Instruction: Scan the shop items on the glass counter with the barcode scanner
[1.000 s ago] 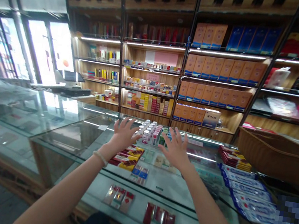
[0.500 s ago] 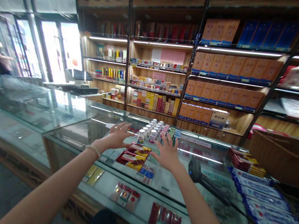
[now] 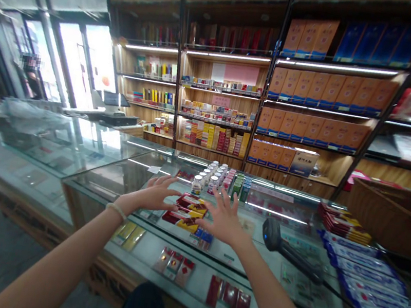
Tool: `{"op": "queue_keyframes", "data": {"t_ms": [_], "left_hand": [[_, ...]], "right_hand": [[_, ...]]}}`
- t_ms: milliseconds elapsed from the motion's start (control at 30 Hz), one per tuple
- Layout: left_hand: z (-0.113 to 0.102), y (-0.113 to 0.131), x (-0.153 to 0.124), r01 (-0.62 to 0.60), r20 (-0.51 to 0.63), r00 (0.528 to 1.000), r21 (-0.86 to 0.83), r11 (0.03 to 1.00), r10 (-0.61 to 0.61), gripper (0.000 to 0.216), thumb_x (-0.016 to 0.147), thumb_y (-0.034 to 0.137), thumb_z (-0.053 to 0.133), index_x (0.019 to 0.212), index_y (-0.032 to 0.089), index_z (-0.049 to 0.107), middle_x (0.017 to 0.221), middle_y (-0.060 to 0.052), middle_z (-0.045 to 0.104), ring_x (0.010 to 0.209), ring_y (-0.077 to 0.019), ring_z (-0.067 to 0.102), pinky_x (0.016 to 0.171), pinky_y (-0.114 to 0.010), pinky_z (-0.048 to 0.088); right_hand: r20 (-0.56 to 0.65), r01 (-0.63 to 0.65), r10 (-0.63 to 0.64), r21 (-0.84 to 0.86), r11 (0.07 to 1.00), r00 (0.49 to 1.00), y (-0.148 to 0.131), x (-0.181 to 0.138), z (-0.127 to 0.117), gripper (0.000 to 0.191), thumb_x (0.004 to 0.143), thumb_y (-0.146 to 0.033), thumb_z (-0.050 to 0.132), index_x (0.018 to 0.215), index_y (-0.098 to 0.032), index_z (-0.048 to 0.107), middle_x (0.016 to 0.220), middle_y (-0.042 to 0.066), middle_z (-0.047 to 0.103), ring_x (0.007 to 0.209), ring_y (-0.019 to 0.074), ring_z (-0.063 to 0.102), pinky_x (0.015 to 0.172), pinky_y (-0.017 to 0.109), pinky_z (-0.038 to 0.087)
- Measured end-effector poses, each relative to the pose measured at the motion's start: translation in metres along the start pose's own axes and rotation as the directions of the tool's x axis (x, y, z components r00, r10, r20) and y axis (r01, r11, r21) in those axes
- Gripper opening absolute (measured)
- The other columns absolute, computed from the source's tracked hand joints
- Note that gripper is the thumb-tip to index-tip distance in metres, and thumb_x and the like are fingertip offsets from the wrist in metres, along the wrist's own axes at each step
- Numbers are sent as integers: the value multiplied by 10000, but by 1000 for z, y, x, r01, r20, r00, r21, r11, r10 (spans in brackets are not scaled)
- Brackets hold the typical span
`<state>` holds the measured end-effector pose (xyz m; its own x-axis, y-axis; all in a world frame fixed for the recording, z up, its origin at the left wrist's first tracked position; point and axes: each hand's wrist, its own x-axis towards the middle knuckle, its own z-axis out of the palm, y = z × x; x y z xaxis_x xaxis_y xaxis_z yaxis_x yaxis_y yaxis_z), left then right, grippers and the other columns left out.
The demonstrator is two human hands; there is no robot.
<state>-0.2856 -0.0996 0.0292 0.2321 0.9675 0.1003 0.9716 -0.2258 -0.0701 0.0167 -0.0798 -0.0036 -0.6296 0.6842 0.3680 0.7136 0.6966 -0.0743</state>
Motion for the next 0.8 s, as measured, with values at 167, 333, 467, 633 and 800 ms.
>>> {"op": "queue_keyframes", "data": {"t_ms": [167,333,467,633,800], "left_hand": [[-6,12,-15,-27,69,997,-22,999,28,779,747,749,697,1448,442,552,1706,-86,265,1566,-425,170,1231,-654,130],[1,13,-23,-29,68,997,-20,999,30,843,688,769,731,1440,426,568,1702,-110,266,1561,-451,163,1217,-692,103],[9,9,-23,-36,39,999,-10,999,36,798,678,756,749,1381,395,634,1691,-119,288,1557,-451,168,1217,-697,96],[10,9,-23,-28,9,1000,-1,1000,28,718,685,686,795,1327,389,674,1686,-112,301,1558,-434,179,1224,-683,107],[4,16,-23,-11,36,999,3,1000,10,711,696,651,808,1334,374,661,1690,-116,286,1560,-432,172,1224,-685,115]], "right_hand": [[27,31,-31,-19,999,999,-12,-8,4,856,912,-831,350,1462,-213,569,1714,135,200,1587,361,95,1236,689,8],[33,29,-27,-52,998,999,-18,-14,9,839,939,-792,346,1463,-174,563,1715,133,194,1587,355,99,1244,687,20],[35,26,-24,-54,998,999,-21,-16,14,781,958,-743,385,1453,-169,571,1716,135,188,1587,347,106,1245,685,26],[19,12,-11,-36,999,1000,-25,-16,16,754,959,-723,414,1420,-156,599,1707,146,213,1584,354,119,1245,681,45],[11,25,-24,-32,999,1000,-26,-15,15,719,948,-714,444,1364,-160,636,1706,152,214,1587,355,110,1238,690,42]]}}
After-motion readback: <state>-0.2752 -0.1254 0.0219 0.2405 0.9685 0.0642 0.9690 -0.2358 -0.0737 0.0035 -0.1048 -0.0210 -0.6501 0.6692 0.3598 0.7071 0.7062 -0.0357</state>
